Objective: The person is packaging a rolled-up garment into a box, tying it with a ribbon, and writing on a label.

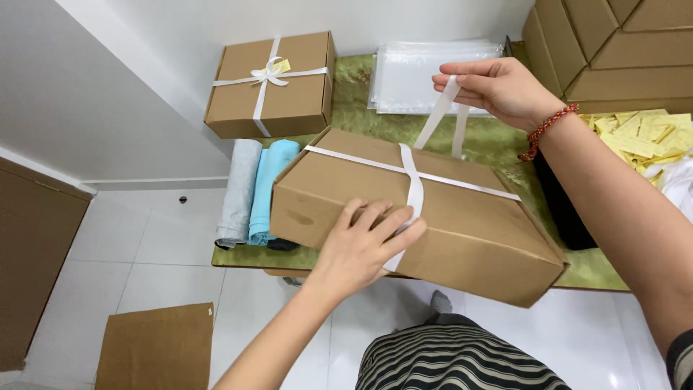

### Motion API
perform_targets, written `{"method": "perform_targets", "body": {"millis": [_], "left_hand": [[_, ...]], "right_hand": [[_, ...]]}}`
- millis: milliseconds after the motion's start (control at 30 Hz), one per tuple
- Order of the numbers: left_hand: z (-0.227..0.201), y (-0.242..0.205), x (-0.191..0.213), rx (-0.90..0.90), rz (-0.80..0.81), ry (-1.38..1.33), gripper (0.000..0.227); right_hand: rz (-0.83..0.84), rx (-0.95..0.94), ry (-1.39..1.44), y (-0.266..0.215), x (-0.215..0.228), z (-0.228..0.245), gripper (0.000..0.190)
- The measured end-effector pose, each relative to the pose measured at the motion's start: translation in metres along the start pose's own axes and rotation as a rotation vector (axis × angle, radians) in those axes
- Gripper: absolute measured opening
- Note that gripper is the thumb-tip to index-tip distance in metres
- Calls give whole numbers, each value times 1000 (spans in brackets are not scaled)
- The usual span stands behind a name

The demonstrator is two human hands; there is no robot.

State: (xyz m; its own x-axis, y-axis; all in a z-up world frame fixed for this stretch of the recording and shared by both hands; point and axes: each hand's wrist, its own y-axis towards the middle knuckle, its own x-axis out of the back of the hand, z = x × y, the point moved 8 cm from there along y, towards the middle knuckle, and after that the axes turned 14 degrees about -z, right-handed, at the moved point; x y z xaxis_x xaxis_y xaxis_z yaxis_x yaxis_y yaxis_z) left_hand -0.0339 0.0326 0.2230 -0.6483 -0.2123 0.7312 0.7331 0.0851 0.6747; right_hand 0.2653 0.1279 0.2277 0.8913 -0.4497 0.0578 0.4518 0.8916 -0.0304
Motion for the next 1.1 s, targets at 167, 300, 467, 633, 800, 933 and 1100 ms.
{"method": "perform_targets", "body": {"millis": [167, 300, 467, 633, 800, 933, 1100], "left_hand": [[-3, -42, -63, -12, -178, 259, 53], [-5, -81, -133, -24, -287, 233, 88], [-23, -98, -160, 6, -361, 255, 49], [-42, -118, -198, 37, -354, 243, 44], [-65, -117, -226, 64, -311, 275, 39], [-73, -121, -250, 90, -200, 232, 45], [-71, -118, -268, 125, -75, 151, 72]], "right_hand": [[-38, 13, 10, 7, -9, -13, 39], [-89, 71, 38, 9, -4, -48, 40], [-89, 26, 40, -5, 1, -79, 40], [-85, 11, -32, -41, -5, -92, 39], [-144, -58, -135, -87, -8, -143, 36], [-196, -141, -157, -121, -7, -188, 34], [-296, -262, -74, -162, 1, -226, 30]]}}
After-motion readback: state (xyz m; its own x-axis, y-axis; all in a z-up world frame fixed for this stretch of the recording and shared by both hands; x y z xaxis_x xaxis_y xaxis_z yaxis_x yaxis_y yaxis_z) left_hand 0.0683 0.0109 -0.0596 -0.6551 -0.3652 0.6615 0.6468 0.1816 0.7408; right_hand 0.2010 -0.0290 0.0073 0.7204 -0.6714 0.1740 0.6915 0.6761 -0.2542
